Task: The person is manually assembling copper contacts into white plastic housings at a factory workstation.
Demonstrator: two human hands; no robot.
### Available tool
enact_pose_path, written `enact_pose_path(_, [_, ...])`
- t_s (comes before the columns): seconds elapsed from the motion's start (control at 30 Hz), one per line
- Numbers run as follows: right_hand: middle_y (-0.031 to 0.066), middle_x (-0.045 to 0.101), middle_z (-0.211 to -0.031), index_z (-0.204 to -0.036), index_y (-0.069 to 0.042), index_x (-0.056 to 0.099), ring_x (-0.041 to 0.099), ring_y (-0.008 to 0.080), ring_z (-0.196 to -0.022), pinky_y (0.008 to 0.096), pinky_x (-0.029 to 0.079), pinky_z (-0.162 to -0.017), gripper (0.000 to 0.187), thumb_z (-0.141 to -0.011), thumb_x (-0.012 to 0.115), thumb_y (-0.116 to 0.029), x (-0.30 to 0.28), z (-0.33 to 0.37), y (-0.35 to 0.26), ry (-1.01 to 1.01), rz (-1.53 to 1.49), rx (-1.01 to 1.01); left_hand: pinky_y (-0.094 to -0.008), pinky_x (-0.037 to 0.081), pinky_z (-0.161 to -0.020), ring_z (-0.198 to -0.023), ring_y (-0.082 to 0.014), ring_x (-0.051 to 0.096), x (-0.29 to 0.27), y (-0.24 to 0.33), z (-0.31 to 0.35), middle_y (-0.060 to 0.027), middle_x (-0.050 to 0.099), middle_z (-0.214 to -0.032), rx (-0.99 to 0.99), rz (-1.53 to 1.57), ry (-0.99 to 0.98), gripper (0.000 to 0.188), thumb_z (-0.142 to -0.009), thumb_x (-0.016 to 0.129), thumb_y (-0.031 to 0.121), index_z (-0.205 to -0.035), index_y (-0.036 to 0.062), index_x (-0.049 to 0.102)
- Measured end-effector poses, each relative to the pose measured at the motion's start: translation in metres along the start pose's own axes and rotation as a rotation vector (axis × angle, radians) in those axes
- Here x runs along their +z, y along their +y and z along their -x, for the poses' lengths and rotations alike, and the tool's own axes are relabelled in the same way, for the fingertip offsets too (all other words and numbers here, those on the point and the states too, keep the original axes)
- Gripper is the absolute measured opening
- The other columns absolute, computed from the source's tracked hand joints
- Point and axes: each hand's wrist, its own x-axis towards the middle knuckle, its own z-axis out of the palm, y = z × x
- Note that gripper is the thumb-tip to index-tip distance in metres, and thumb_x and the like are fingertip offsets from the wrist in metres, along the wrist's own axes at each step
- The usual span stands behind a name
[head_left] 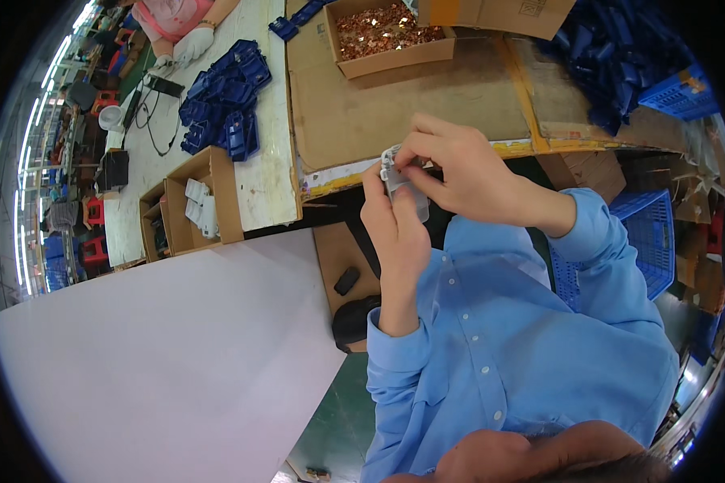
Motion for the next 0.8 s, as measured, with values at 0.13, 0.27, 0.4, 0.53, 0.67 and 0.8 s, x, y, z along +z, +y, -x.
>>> enact_pose_path(0.13, [0.0061, 0.051, -0.082, -0.088, -0.003, 0.057, 0.052, 0.018, -0.067, 0.0302, 0.044, -0.057, 0.013, -0.079, 0.067, -0.002, -0.004, -0.005, 0.0, 0.062, -0.068, 0.023, -0.0263, 0.046, -0.075, -0.086, -0.0124, 0.057, 0.0, 0.0, 0.004, -0.0097, 0.061, -0.101, -0.08, -0.004, -0.035, 0.03, -0.091, 0.04, 0.007, -0.116, -0.0011, 0.052])
enact_pose_path(0.27, [0.0031, 0.051, -0.078, -0.087, -0.004, 0.053, 0.049, 0.0128, -0.065, 0.027, 0.042, -0.056, 0.018, -0.077, 0.068, -0.003, -0.011, -0.01, 0.001, 0.039, -0.111, 0.065, -0.0249, 0.049, -0.064, -0.073, -0.0111, 0.06, 0.001, -0.01, 0.003, -0.0085, 0.064, -0.09, 0.029, -0.093, 0.004, 0.026, -0.097, 0.042, 0.014, -0.114, 0.0002, 0.055])
enact_pose_path(0.4, [0.0095, 0.058, -0.073, -0.079, -0.002, 0.053, 0.057, 0.0212, -0.064, 0.0331, 0.046, -0.058, 0.018, -0.072, 0.068, -0.01, -0.018, -0.013, 0.001, -0.075, -0.231, 0.227, -0.0236, 0.05, -0.053, -0.06, -0.0105, 0.061, 0.002, -0.017, 0.002, -0.0067, 0.064, -0.076, 0.109, -0.178, 0.008, 0.024, -0.1, 0.043, 0.018, -0.111, 0.0006, 0.056])
enact_pose_path(0.53, [0.0096, 0.057, -0.065, -0.075, -0.001, 0.053, 0.055, 0.0199, -0.06, 0.0327, 0.043, -0.055, 0.02, -0.069, 0.069, -0.011, -0.024, -0.016, 0.007, -0.176, -0.318, 0.248, -0.0233, 0.05, -0.053, -0.06, -0.0109, 0.062, 0.002, -0.016, 0.005, -0.0078, 0.064, -0.076, 0.063, -0.211, -0.033, 0.023, -0.099, 0.043, 0.016, -0.11, -0.0003, 0.056])
enact_pose_path(0.67, [0.003, 0.051, -0.063, -0.074, -0.001, 0.05, 0.047, 0.0103, -0.059, 0.0261, 0.039, -0.053, 0.02, -0.073, 0.069, -0.009, -0.027, -0.016, 0.007, -0.205, -0.244, 0.224, -0.0233, 0.05, -0.053, -0.06, -0.0111, 0.063, 0.003, -0.014, 0.005, -0.0082, 0.064, -0.075, 0.106, -0.186, -0.049, 0.023, -0.099, 0.044, 0.016, -0.109, -0.0008, 0.056])
enact_pose_path(0.8, [0.0044, 0.052, -0.063, -0.075, -0.001, 0.051, 0.049, 0.0112, -0.059, 0.0276, 0.04, -0.053, 0.02, -0.071, 0.069, -0.009, -0.027, -0.015, 0.011, -0.216, -0.174, 0.236, -0.0232, 0.049, -0.052, -0.06, -0.01, 0.061, 0.006, -0.012, 0.003, -0.0066, 0.064, -0.075, 0.102, -0.212, -0.074, 0.023, -0.099, 0.045, 0.016, -0.111, -0.0008, 0.057])
